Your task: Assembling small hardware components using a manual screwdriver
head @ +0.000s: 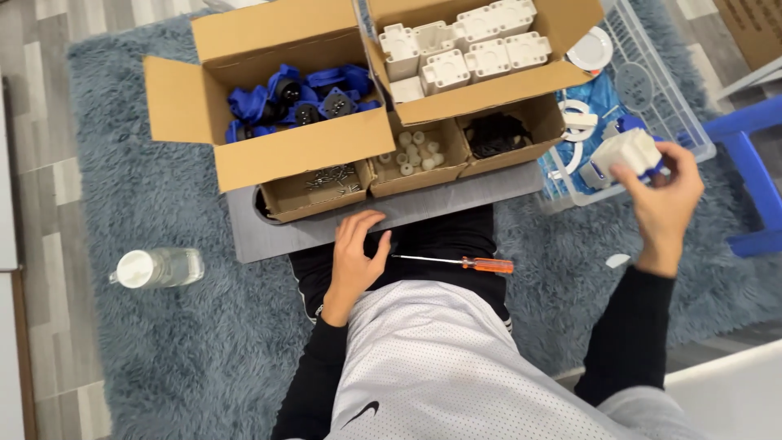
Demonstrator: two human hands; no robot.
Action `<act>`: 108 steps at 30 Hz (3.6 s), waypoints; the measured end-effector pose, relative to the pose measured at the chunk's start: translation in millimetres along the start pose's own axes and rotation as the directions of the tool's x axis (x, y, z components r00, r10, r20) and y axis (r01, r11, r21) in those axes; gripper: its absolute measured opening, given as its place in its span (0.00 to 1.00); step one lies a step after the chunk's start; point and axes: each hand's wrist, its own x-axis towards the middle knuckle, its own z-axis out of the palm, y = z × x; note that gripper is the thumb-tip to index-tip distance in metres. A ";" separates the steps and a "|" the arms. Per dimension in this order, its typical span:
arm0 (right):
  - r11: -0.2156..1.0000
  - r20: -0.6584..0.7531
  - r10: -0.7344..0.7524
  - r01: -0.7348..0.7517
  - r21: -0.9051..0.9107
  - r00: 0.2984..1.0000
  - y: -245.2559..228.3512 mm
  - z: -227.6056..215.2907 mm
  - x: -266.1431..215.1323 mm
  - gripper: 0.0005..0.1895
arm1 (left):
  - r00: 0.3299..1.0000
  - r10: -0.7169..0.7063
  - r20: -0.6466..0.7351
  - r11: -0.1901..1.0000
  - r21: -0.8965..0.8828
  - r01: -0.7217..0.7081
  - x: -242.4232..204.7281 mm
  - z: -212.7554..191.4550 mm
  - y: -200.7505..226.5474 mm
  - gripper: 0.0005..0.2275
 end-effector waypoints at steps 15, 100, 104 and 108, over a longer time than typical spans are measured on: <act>0.828 0.345 -0.431 0.214 0.519 0.834 -155.5 218.3 -96.8 0.28 | 0.996 0.092 0.002 0.950 -0.299 -0.087 9.5 -20.7 11.5 0.14; 0.772 0.391 -0.564 0.295 0.564 0.727 -167.9 252.9 -97.0 0.31 | 0.929 0.367 0.050 0.930 -0.007 -0.367 32.9 -58.6 -20.3 0.09; 0.774 0.391 -0.565 0.303 0.556 0.727 -160.6 256.9 -99.6 0.30 | 0.930 0.366 0.031 0.927 0.070 -0.367 29.8 -49.9 -27.7 0.16; 0.771 0.389 -0.568 0.303 0.561 0.726 -163.5 255.3 -98.1 0.31 | 0.908 0.413 0.073 0.910 -0.014 -0.414 35.2 -63.4 -12.6 0.11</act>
